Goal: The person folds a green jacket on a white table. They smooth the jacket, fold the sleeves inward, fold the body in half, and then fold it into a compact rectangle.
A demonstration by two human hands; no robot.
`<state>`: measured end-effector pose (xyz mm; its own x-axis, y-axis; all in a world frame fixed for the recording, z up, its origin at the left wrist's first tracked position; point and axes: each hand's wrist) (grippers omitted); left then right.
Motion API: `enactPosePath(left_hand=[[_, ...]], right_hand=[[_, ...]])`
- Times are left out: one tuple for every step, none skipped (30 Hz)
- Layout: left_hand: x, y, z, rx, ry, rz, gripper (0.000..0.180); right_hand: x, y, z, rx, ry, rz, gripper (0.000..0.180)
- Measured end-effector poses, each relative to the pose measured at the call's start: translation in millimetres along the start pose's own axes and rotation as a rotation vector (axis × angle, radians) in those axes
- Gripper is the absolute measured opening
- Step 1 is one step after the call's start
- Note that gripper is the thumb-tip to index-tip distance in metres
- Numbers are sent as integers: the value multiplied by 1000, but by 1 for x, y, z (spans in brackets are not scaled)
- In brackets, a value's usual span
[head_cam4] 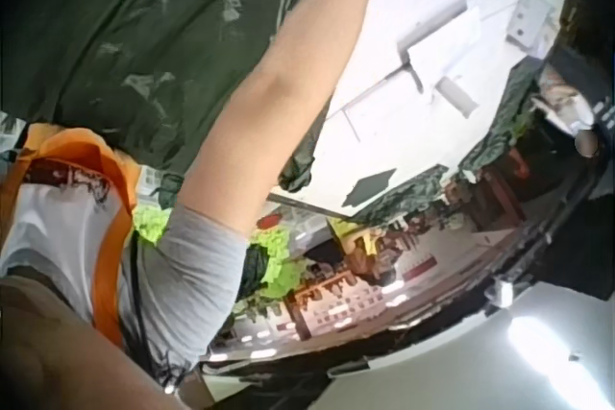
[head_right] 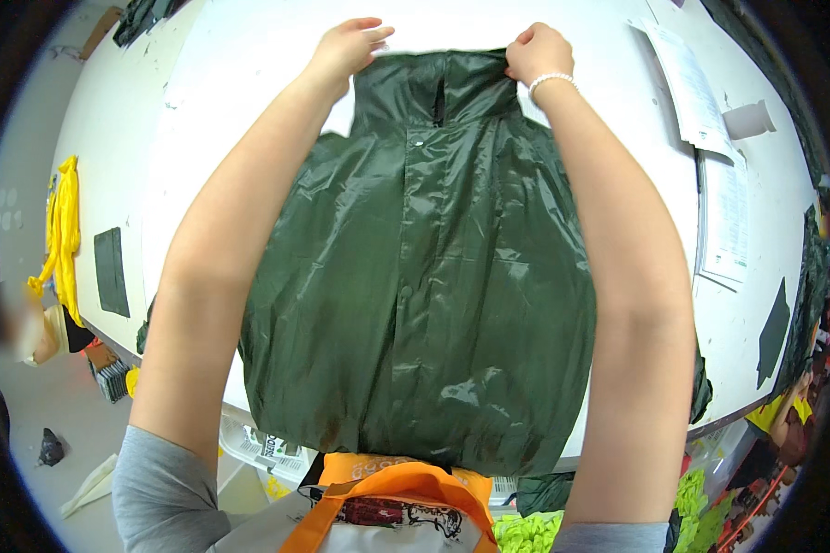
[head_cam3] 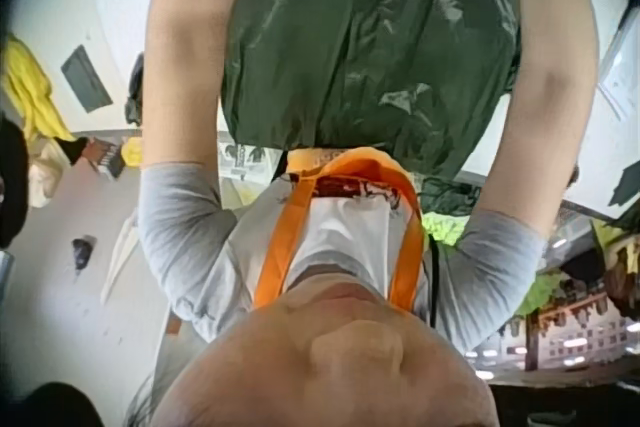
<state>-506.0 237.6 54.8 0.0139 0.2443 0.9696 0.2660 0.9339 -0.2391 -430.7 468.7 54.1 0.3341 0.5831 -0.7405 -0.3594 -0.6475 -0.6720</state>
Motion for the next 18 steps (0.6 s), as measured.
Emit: enactPosePath(left_hand=[[15,8,-24,-16,-47,142,47],[5,11,-40,-54,98,65,49],[-9,-4,-60,-61,236,0,51],[-13,-20,-89,-4,312,99,50],[-15,-44,-125,65,392,205,49],[-28,-67,-160,187,368,404,46],[-45,-92,-196,316,239,467,43],[-58,-117,-231,437,275,614,38],[-86,-151,-269,567,279,628,31],[-110,-180,-311,670,130,461,27],[-136,-217,-357,719,-31,456,25],[-153,-241,-399,642,-170,551,21],[-163,-251,-428,535,-385,531,33],[-152,-239,-440,452,-528,413,38],[-161,-247,-453,293,-642,451,43],[-163,-240,-453,304,-557,414,47],[-169,-232,-446,316,-474,378,51],[-157,-219,-428,317,-522,318,56]], right_hand=[[14,8,-1,55,-112,-170,20],[34,12,-11,15,-114,-101,25],[30,19,-41,-44,-136,-19,30],[32,12,-77,-30,-280,-23,31],[32,2,-118,-18,-434,-19,32],[40,-18,-157,-17,-502,-18,29],[55,-38,-192,29,-546,-74,27],[73,-58,-228,85,-454,-128,24],[104,-76,-260,184,-377,-152,21],[130,-92,-294,262,-140,-151,18],[172,-109,-329,279,91,-106,16],[212,-121,-366,261,247,-58,17],[241,-129,-397,208,291,73,25],[233,-135,-409,98,409,-15,32],[224,-137,-418,-4,509,-84,39],[229,-134,-417,-2,532,-36,44],[235,-130,-408,-3,556,11,49],[225,-127,-390,-2,666,187,49]])
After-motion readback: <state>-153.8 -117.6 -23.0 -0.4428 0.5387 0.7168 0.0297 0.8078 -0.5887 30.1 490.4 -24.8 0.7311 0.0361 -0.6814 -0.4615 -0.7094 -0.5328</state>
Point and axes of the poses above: each hand's wrist, its own z-axis towards the middle knuckle, its own y-axis out of the palm, x = y × z, and after that the axes turned 2 degrees about -x, right-handed
